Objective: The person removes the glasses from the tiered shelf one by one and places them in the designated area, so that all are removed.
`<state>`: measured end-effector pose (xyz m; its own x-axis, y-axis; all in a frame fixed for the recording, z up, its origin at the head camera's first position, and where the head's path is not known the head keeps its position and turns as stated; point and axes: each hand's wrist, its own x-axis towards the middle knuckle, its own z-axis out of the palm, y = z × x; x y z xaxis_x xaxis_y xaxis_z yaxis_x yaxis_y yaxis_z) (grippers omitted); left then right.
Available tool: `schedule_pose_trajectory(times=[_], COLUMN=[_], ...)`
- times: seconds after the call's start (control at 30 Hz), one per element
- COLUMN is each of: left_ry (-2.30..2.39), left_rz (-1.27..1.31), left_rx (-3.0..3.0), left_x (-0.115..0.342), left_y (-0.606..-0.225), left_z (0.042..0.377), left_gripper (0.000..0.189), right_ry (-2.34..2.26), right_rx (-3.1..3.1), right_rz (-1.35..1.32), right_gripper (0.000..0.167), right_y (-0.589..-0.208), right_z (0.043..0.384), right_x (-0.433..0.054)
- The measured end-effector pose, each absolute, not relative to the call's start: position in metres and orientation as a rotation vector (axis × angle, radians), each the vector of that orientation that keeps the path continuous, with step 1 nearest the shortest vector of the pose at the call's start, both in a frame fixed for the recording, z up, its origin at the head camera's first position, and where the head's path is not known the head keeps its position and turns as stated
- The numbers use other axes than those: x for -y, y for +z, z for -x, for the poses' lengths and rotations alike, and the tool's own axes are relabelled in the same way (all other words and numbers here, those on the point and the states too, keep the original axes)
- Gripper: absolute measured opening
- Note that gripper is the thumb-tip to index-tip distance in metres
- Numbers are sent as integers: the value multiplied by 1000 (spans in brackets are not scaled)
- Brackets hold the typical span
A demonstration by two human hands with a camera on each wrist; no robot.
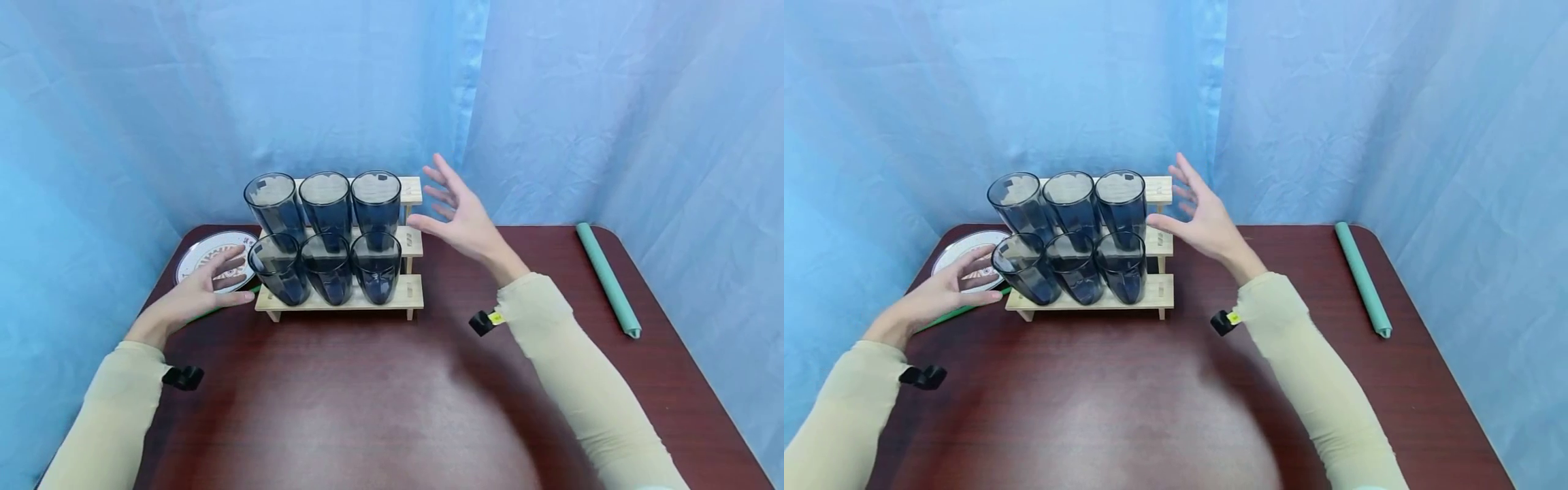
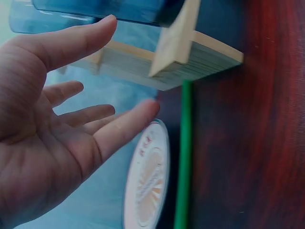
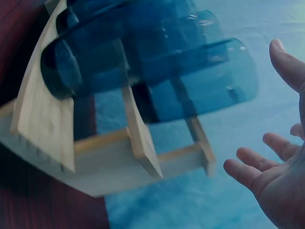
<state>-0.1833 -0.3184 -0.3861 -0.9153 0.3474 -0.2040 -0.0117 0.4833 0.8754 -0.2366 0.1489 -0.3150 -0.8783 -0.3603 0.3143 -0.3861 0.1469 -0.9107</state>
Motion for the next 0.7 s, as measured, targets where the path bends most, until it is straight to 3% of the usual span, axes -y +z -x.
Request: schedule_pose_trajectory(times=[0.23,0.7], left_ry=[1644,1539], left_rz=[-182,-98], left_rx=[-2090,-2123], left_x=[315,307], left_y=[-407,-413], left_z=[185,185], left_gripper=[100,78], right_ry=[1947,1988], right_rx=[2358,2384], right_rz=[-792,-738], right_gripper=[100,101], right_y=[-332,-339], right_z=[255,266], right_x=[-127,-98])
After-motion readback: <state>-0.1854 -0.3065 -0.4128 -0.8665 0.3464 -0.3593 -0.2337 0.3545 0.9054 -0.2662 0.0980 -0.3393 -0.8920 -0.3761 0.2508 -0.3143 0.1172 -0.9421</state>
